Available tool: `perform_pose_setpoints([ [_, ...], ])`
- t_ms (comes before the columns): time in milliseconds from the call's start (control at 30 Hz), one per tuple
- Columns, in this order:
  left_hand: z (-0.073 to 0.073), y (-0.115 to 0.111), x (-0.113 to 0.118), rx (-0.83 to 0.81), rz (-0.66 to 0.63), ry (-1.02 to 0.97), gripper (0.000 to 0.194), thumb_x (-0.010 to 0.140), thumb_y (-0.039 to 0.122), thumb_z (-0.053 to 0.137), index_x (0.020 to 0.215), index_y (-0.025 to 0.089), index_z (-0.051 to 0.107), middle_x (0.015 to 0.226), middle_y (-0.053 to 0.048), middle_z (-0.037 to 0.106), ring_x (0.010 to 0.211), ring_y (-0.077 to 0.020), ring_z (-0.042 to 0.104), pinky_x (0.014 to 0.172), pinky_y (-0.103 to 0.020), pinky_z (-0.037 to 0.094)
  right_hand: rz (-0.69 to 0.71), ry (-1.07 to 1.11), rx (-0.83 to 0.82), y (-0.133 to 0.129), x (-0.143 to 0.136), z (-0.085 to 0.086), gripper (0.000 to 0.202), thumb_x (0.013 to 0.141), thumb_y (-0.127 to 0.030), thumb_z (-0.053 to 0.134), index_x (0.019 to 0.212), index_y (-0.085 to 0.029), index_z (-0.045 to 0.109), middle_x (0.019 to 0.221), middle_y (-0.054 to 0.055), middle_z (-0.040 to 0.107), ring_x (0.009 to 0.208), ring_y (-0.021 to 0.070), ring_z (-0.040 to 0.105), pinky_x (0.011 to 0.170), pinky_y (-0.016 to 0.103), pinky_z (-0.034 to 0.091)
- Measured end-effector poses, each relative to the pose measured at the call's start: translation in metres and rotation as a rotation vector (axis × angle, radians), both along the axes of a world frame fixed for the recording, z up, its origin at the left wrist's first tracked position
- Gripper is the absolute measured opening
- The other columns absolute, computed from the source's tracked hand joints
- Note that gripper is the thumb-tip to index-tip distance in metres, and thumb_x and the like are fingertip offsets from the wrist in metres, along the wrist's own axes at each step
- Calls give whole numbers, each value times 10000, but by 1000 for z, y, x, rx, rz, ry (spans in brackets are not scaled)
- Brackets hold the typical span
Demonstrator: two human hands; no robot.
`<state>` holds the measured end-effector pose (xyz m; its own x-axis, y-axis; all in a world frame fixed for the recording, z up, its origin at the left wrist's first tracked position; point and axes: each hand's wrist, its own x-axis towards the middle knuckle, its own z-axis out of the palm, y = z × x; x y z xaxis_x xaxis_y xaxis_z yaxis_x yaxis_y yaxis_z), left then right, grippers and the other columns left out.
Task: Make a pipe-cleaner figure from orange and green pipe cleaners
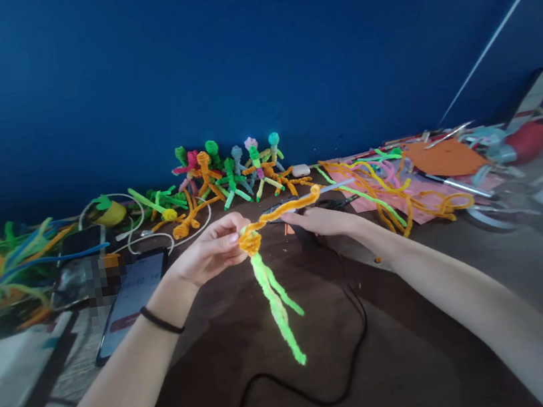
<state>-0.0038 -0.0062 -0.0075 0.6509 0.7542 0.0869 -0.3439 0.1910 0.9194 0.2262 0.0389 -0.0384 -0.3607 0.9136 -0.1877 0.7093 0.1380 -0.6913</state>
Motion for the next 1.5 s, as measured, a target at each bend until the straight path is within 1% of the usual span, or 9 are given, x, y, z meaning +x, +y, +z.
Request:
perform_pose_setpoints([
  [100,2,-1,2,-23,26,17,140,604,212,708,646,153,588,606,17,483,420,-22,315,357,-143,252,12,-298,27,-8,-4,9,760,708,-760,246,830,-127,647,975,187,634,960,338,562,827,399,387],
  [233,2,-2,2,-34,65,21,151,595,210,717,644,149,588,573,24,466,430,-26,320,382,-144,273,16,-497,79,-13,-7,13,834,768,-708,96,858,-88,645,947,229,630,944,352,573,805,434,391],
  [433,-1,1,1,-27,102,71,119,654,205,674,712,142,592,538,40,401,428,-32,290,375,-163,228,-79,-565,224,-12,-3,15,613,812,-602,266,818,-131,657,889,187,649,884,320,595,729,394,410],
  [533,0,0,4,10,100,154,126,694,234,643,718,135,570,533,50,359,432,-33,271,385,-171,212,-165,-428,369,-11,1,25,458,836,-467,335,717,-146,640,794,132,651,776,269,607,640,324,399],
  [667,1,0,8,77,124,315,150,724,270,615,724,141,539,526,58,349,435,-35,278,397,-176,205,-255,24,448,-13,5,41,482,850,-443,328,570,-135,571,526,53,561,525,143,541,524,242,354],
  [800,2,-1,12,142,203,462,177,738,314,596,723,150,530,532,50,373,446,-49,308,399,-190,208,-89,366,374,-24,1,53,391,828,-424,424,661,-124,611,648,56,629,619,129,573,586,225,397],
  [900,4,-4,15,205,261,539,183,749,330,578,713,158,529,518,47,381,444,-59,312,389,-195,188,101,356,405,-36,-6,56,250,775,-386,536,774,-150,619,793,46,652,711,139,583,651,244,421],
  [1000,6,-5,16,238,278,567,188,757,341,565,712,163,524,519,42,398,455,-66,332,394,-195,197,224,346,351,-43,-12,55,189,741,-339,591,819,-167,590,795,25,636,678,128,579,632,250,440],
  [1500,5,-8,14,211,125,237,109,744,228,608,737,142,542,652,8,496,556,-72,409,500,-205,298,360,534,55,-39,-10,56,166,760,-290,578,754,-124,576,621,2,587,551,74,496,489,189,370],
])
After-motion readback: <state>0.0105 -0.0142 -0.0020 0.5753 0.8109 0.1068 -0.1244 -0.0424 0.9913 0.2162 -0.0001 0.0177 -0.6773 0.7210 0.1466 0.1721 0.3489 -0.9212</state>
